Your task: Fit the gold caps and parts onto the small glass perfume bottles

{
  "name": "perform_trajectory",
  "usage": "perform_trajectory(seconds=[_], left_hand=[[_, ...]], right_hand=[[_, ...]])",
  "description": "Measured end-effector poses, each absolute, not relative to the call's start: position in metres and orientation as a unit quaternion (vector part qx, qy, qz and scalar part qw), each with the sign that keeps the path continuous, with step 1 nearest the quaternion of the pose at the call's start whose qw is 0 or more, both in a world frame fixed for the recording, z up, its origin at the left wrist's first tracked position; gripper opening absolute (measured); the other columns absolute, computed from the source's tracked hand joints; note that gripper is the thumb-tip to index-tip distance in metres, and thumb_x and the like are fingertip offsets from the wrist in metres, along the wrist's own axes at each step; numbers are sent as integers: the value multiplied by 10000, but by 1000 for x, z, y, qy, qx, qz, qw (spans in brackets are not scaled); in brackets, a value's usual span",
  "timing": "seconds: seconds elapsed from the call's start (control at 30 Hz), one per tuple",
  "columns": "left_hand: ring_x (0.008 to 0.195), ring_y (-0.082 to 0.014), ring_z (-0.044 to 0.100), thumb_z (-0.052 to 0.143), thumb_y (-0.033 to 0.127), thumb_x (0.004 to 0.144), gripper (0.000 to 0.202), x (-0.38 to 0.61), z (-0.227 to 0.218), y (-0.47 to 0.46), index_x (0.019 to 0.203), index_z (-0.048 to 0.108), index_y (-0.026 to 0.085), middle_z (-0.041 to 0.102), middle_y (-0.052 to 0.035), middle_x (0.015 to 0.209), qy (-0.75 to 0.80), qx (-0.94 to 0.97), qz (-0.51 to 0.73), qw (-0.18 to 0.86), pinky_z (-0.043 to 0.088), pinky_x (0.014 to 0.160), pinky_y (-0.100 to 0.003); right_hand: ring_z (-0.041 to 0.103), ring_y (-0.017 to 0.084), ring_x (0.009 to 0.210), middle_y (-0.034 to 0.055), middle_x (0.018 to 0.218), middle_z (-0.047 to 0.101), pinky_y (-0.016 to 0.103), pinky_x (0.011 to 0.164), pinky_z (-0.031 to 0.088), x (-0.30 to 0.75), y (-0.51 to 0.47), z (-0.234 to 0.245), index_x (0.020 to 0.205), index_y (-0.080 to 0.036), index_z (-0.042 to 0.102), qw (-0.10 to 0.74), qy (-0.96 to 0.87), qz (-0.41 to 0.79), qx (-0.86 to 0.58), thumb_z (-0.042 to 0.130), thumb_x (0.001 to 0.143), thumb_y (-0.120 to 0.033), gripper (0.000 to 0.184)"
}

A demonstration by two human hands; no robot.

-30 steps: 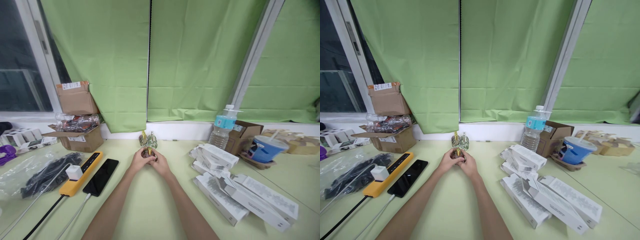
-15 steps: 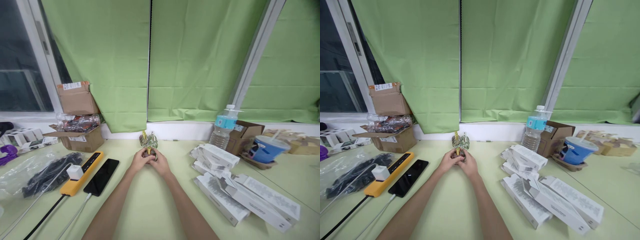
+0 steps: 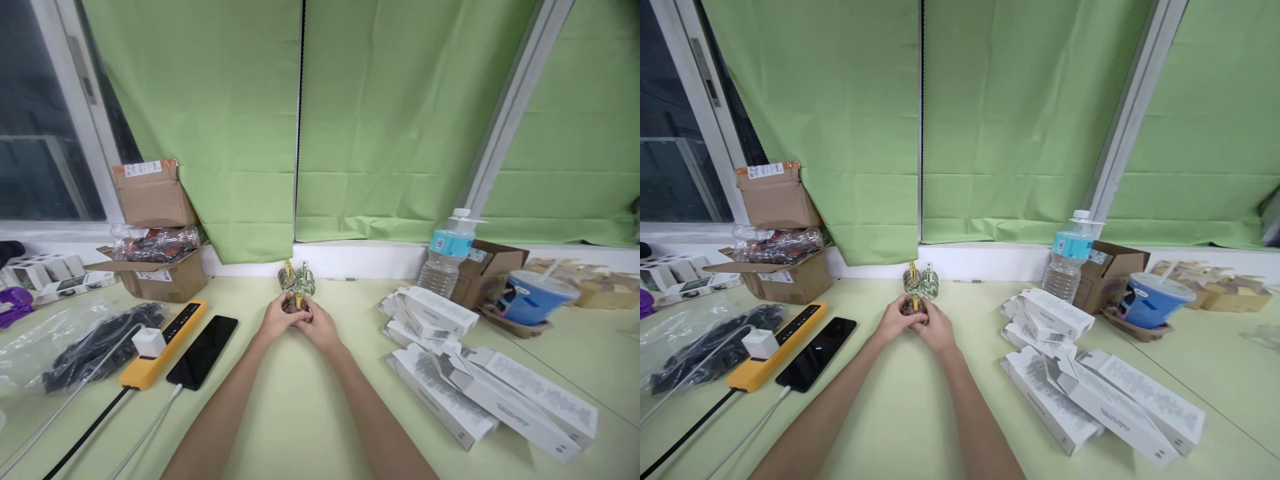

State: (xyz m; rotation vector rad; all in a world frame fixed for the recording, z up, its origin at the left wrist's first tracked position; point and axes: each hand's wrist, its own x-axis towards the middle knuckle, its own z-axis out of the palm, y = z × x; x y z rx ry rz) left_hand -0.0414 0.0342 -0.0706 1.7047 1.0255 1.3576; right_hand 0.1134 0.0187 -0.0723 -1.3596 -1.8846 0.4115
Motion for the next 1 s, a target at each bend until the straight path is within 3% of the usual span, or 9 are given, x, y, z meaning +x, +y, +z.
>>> perform_trajectory(seconds=[0.3,0.57,0.77,1.0], left_hand=[[959,-210,664,767,396,714,527,-38,-70,34,1179,634,185,702,-64,1082,365,665,526,383,522,868,-322],[1122,-236,612,736,473,751,613,-36,-73,34,1290,569,231,626,-85,1268,425,691,513,282,479,982,-363],[1238,-250,540,639,532,824,617,-36,-76,33,1355,508,246,567,-95,1348,456,719,478,218,417,1060,-385],[1190,-259,567,680,497,798,616,-36,-78,38,1331,521,232,593,-111,1312,446,695,500,263,429,1030,-392]], right_hand=[[614,245,1105,67,1282,624,330,917,456,112,18,-71,1401,-260,454,390,-729,154,-541,665,773,-390,675],[594,239,1133,86,1320,594,303,913,442,108,17,-68,1464,-221,384,338,-722,102,-595,564,821,-281,670],[620,249,1060,97,1271,599,305,833,432,102,14,-63,1486,-249,349,293,-692,55,-658,514,880,-335,634],[621,241,1054,83,1246,609,299,828,425,105,19,-62,1546,-295,209,263,-702,57,-659,508,911,-387,708]])
